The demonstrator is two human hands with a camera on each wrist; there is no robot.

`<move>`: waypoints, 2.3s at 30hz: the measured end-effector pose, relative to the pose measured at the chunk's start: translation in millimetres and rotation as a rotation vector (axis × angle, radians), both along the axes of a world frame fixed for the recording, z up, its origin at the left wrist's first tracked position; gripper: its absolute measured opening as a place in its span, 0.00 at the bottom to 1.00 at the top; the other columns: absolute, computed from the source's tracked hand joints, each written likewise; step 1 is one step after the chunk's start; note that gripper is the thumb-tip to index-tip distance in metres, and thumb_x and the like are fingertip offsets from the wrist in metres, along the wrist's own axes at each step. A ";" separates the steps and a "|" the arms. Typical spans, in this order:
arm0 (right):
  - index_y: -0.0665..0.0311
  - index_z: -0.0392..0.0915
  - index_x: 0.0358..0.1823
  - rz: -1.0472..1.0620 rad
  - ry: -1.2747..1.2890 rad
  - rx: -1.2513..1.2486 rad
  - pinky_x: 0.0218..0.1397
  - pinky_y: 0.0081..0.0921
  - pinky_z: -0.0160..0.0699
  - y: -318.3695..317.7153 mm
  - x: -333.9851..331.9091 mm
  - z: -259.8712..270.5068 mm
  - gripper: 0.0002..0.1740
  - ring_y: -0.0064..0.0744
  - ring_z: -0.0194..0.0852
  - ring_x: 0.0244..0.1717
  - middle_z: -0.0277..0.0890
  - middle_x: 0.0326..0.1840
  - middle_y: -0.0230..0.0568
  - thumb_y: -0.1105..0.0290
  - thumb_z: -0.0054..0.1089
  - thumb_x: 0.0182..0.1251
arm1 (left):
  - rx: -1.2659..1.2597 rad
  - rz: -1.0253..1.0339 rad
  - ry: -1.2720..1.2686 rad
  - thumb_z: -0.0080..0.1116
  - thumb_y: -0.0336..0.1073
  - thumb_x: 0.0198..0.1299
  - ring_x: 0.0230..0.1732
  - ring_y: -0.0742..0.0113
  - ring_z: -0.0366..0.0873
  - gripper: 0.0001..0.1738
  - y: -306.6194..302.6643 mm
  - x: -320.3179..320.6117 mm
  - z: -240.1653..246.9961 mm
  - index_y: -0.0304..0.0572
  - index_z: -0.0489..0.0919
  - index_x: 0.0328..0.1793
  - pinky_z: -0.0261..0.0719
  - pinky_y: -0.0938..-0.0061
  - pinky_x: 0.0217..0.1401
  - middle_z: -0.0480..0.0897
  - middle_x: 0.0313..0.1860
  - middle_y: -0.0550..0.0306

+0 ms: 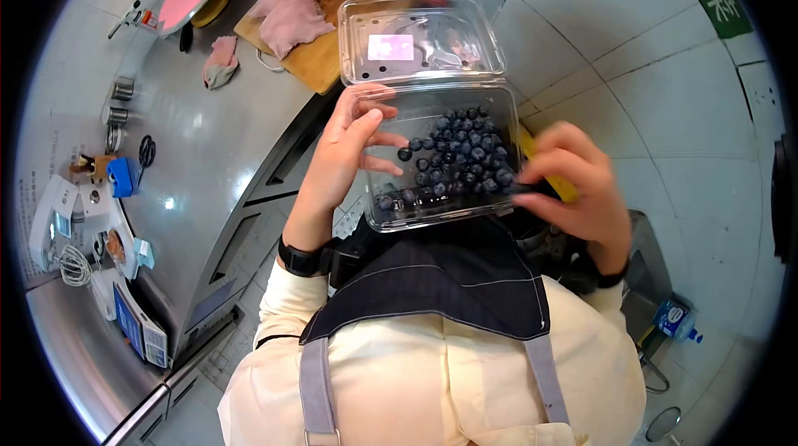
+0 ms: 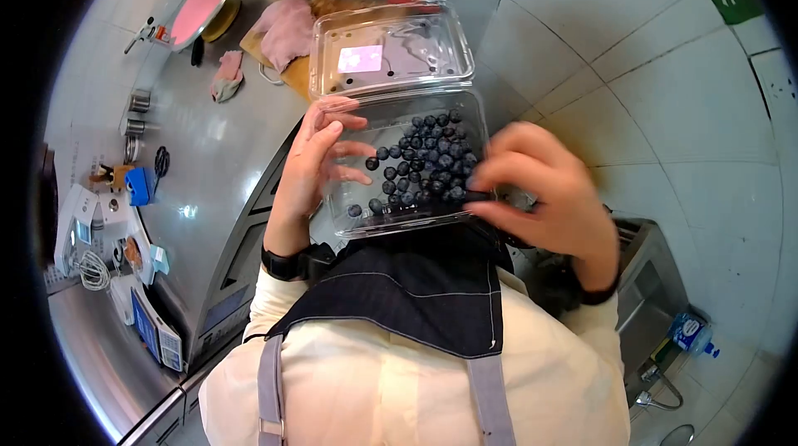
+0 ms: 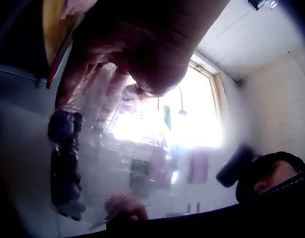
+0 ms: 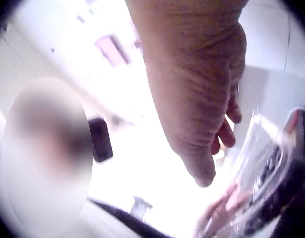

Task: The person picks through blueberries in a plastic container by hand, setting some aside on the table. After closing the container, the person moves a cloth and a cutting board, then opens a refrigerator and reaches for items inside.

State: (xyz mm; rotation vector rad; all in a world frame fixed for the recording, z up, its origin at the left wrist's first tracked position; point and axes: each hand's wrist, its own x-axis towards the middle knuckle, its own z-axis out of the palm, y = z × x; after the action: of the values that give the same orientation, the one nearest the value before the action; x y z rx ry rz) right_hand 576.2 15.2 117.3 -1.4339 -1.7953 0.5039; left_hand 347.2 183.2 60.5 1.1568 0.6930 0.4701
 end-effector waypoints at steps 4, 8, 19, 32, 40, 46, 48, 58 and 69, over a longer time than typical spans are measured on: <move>0.66 0.79 0.40 -0.263 0.018 -0.380 0.44 0.28 0.72 -75.4 47.8 -29.1 0.15 0.31 0.75 0.39 0.74 0.36 0.40 0.74 0.71 0.50 | -0.001 0.101 -0.010 0.49 0.45 0.64 0.43 0.55 0.79 0.26 -0.3 -11.1 1.6 0.44 0.65 0.66 0.85 0.65 0.31 0.70 0.53 0.46; 0.67 0.75 0.54 -0.492 0.089 -0.650 0.47 0.26 0.73 -93.8 45.8 -69.5 0.23 0.30 0.76 0.38 0.78 0.37 0.41 0.74 0.69 0.54 | 0.018 0.089 -0.039 0.47 0.43 0.67 0.43 0.56 0.81 0.24 -3.7 -8.4 7.8 0.43 0.64 0.66 0.87 0.66 0.33 0.68 0.54 0.43; 0.67 0.77 0.54 -0.424 0.128 0.026 0.46 0.27 0.72 -64.0 9.8 -28.3 0.22 0.33 0.74 0.38 0.77 0.36 0.41 0.82 0.57 0.54 | 0.015 0.002 -0.114 0.49 0.45 0.65 0.43 0.54 0.81 0.26 -8.1 -4.9 13.1 0.44 0.64 0.66 0.86 0.65 0.31 0.68 0.53 0.43; 0.66 0.81 0.45 -0.292 -0.208 0.559 0.42 0.29 0.71 -8.1 -9.8 8.5 0.19 0.39 0.71 0.37 0.75 0.36 0.42 0.85 0.59 0.49 | -0.170 0.147 -0.310 0.44 0.48 0.68 0.43 0.51 0.80 0.28 -11.7 -14.2 -14.5 0.50 0.58 0.71 0.86 0.61 0.31 0.73 0.52 0.48; 0.72 0.77 0.47 -0.443 -0.165 0.578 0.44 0.28 0.70 -25.3 8.1 -10.7 0.16 0.35 0.73 0.37 0.77 0.37 0.43 0.87 0.52 0.57 | 0.065 0.086 -0.126 0.42 0.52 0.68 0.36 0.73 0.69 0.29 -22.0 -5.8 -25.5 0.51 0.59 0.71 0.75 0.81 0.29 0.75 0.52 0.54; 0.70 0.78 0.46 -0.512 -0.082 0.574 0.44 0.27 0.70 -28.6 1.9 -7.4 0.17 0.35 0.73 0.36 0.78 0.37 0.42 0.88 0.53 0.55 | 0.099 0.179 -0.119 0.42 0.51 0.67 0.34 0.73 0.77 0.28 -23.8 -12.7 10.9 0.48 0.62 0.70 0.71 0.87 0.24 0.76 0.49 0.49; 0.68 0.80 0.44 -0.450 -0.182 0.534 0.45 0.28 0.70 -26.0 -0.4 3.7 0.16 0.36 0.72 0.37 0.78 0.38 0.41 0.86 0.56 0.52 | 0.103 0.200 -0.123 0.42 0.51 0.68 0.34 0.73 0.78 0.29 -23.6 -12.7 18.4 0.47 0.61 0.70 0.71 0.87 0.23 0.76 0.49 0.49; 0.59 0.75 0.26 -0.014 -0.822 0.061 0.58 0.29 0.64 35.8 -30.3 25.1 0.04 0.33 0.72 0.41 0.71 0.28 0.32 0.76 0.60 0.47 | 0.064 0.160 -0.102 0.42 0.49 0.68 0.39 0.72 0.77 0.26 -22.5 -4.1 17.9 0.52 0.62 0.70 0.75 0.84 0.32 0.75 0.50 0.51; 0.57 0.74 0.27 0.033 -0.842 0.097 0.60 0.30 0.64 59.1 -25.0 -3.0 0.04 0.33 0.71 0.40 0.70 0.28 0.33 0.75 0.57 0.49 | 0.029 0.179 -0.049 0.43 0.47 0.67 0.45 0.74 0.70 0.25 -14.4 -11.2 3.6 0.52 0.64 0.69 0.72 0.80 0.42 0.72 0.50 0.54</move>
State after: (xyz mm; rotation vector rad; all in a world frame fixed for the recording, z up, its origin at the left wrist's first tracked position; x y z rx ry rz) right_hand 551.2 74.3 114.3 -1.6815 -2.4364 -0.2280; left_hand 336.0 168.8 64.2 1.1115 0.7520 0.6592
